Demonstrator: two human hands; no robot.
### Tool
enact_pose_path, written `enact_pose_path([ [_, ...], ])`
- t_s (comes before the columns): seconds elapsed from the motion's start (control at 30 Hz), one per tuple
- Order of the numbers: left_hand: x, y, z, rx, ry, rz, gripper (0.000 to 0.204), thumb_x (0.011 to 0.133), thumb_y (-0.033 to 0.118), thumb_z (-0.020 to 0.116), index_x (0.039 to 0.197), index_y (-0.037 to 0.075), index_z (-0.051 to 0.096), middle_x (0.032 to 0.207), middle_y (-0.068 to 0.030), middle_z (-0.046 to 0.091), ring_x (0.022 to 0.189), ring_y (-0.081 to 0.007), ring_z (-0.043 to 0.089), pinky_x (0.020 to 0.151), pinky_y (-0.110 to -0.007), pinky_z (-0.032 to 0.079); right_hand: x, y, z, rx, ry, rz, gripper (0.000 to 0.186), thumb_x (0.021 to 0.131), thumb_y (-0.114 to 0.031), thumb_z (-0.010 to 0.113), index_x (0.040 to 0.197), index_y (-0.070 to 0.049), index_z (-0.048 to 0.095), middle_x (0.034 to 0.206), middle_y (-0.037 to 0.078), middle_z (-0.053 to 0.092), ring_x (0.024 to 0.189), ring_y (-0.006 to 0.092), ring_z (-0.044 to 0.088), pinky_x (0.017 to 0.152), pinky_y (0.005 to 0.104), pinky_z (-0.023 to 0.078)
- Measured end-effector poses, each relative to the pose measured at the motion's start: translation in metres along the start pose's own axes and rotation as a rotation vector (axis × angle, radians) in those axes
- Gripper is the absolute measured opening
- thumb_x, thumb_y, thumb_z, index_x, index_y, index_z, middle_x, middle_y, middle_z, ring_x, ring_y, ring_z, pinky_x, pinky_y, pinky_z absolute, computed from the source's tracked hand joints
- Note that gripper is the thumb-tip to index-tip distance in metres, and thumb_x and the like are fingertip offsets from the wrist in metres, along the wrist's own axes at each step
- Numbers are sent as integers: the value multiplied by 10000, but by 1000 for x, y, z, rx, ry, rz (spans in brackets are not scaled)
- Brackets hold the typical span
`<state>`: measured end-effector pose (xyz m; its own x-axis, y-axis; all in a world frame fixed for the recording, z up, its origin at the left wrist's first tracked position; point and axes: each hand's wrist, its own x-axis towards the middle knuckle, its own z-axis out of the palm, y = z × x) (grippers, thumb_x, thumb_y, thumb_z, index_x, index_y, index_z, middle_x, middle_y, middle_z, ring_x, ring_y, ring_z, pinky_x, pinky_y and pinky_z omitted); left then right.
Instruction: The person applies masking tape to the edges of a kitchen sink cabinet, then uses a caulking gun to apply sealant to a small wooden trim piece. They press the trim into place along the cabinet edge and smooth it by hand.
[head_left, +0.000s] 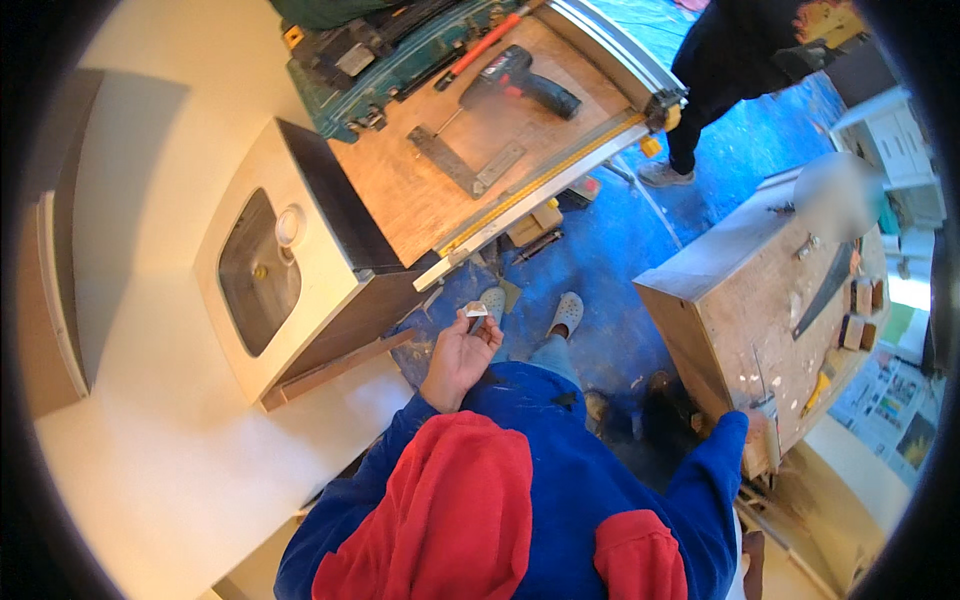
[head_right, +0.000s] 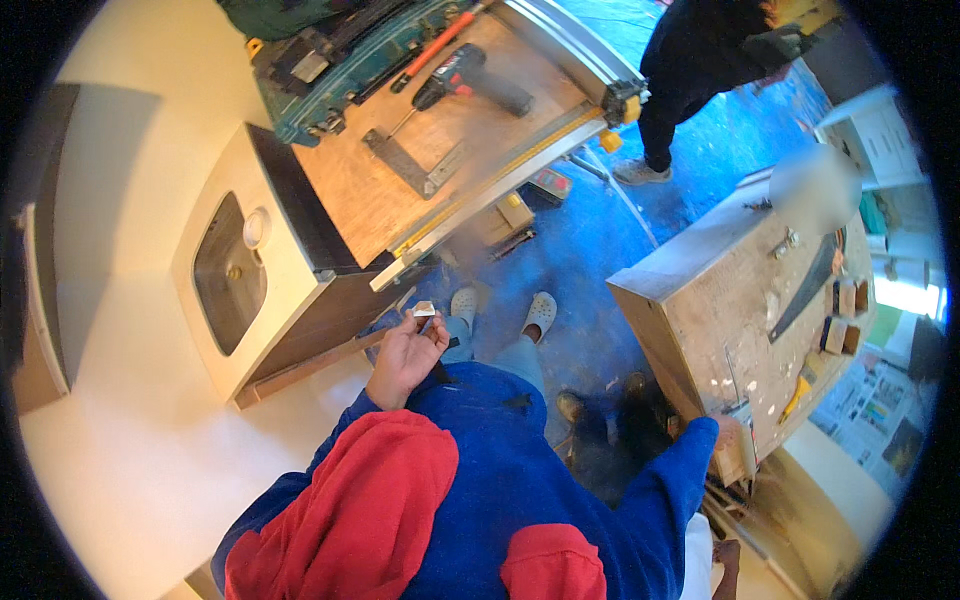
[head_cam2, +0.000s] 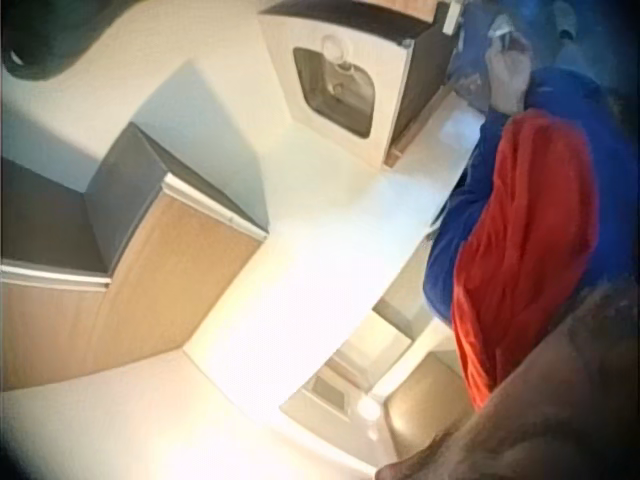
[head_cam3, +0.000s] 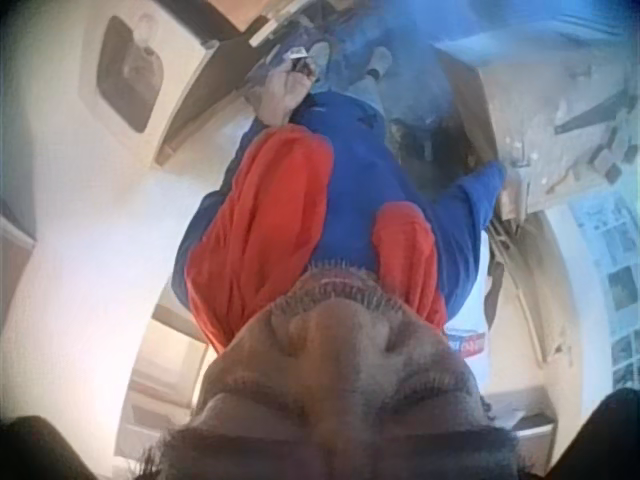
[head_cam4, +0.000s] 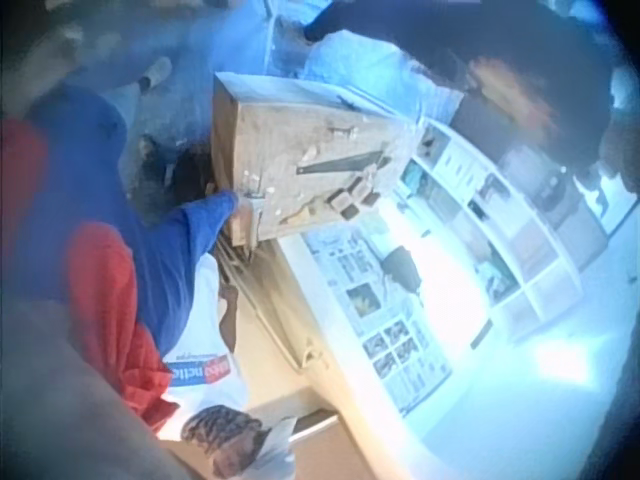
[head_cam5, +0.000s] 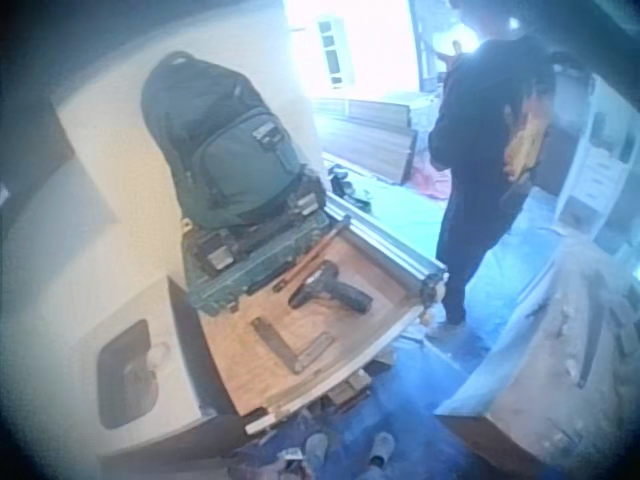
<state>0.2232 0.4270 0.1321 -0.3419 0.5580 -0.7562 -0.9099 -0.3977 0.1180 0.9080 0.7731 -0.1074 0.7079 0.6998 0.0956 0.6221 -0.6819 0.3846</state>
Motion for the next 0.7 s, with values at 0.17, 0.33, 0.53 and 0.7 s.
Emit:
enact_pose_path([
  [0.17,9,3,-25,-113,160,129,323,1075,314,550,1132,-3,570,1070,-165,579,989,-285,591,881,-434,540,-15,-7,-25,102,-42,49,803,798,-671,703,1232,3,668,1227,206,667,1169,408,625,949,590,466],
  [0.33,20,14,-54,-296,242,182,355,1044,285,613,1149,-48,549,1084,-200,577,989,-316,587,905,-452,532,-29,-3,-75,198,-192,22,923,779,-733,675,1256,57,641,1282,224,644,1216,404,603,982,556,486],
  [0.53,27,21,-61,-346,229,249,363,1031,291,648,1093,-51,542,1060,-179,560,972,-288,585,867,-428,553,-21,2,-66,201,-338,-71,931,801,-752,629,1221,78,675,1271,256,663,1201,416,619,1003,527,492],
  [0.7,26,36,-63,-361,122,342,359,1033,288,644,1096,-53,552,1036,-177,594,942,-286,620,885,-431,560,1,0,-67,83,-381,-293,843,852,-707,596,1180,60,716,1228,242,694,1116,410,656,961,515,497],
])
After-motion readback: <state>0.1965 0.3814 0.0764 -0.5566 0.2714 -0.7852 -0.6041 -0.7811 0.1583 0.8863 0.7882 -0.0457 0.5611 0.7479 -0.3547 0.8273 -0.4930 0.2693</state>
